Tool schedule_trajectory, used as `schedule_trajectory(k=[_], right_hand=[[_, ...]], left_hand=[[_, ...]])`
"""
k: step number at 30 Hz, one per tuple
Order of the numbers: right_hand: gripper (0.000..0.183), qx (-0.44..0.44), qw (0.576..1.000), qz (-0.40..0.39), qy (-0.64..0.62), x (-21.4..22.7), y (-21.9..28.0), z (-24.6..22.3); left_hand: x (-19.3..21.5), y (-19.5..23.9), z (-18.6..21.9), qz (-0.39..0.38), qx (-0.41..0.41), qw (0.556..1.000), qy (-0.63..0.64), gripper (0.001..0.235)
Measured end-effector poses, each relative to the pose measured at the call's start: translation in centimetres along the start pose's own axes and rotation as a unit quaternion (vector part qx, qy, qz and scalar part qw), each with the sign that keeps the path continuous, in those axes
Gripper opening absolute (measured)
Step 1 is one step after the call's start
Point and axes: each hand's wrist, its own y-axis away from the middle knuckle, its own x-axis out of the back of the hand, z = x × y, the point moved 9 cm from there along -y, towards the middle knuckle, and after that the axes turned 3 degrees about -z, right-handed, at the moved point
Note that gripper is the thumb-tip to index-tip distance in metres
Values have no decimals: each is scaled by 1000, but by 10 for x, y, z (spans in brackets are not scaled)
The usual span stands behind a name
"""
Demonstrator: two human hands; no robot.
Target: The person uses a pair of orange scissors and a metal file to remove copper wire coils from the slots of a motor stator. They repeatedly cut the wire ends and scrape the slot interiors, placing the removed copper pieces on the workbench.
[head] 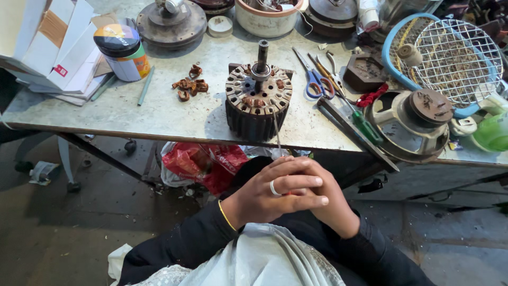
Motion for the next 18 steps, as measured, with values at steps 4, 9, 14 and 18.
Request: schedule_trajectory(k=[4, 9, 14, 18], right_hand=[[39, -62, 992, -43, -100, -10, -8, 35], [32, -84, 984, -78, -139, -22, -18, 49], [35, -74, 994, -41, -74, -23, -34, 38], [36, 2, 994, 14, -110, -9, -32, 12]], left_hand=[[5, -7, -3, -18, 5, 999, 45, 33], [27, -8, -4, 1, 20, 997, 73, 31], [46, -6, -9, -1, 61, 987, 151, 32], [45, -2, -1, -26, 42, 997, 66, 34]])
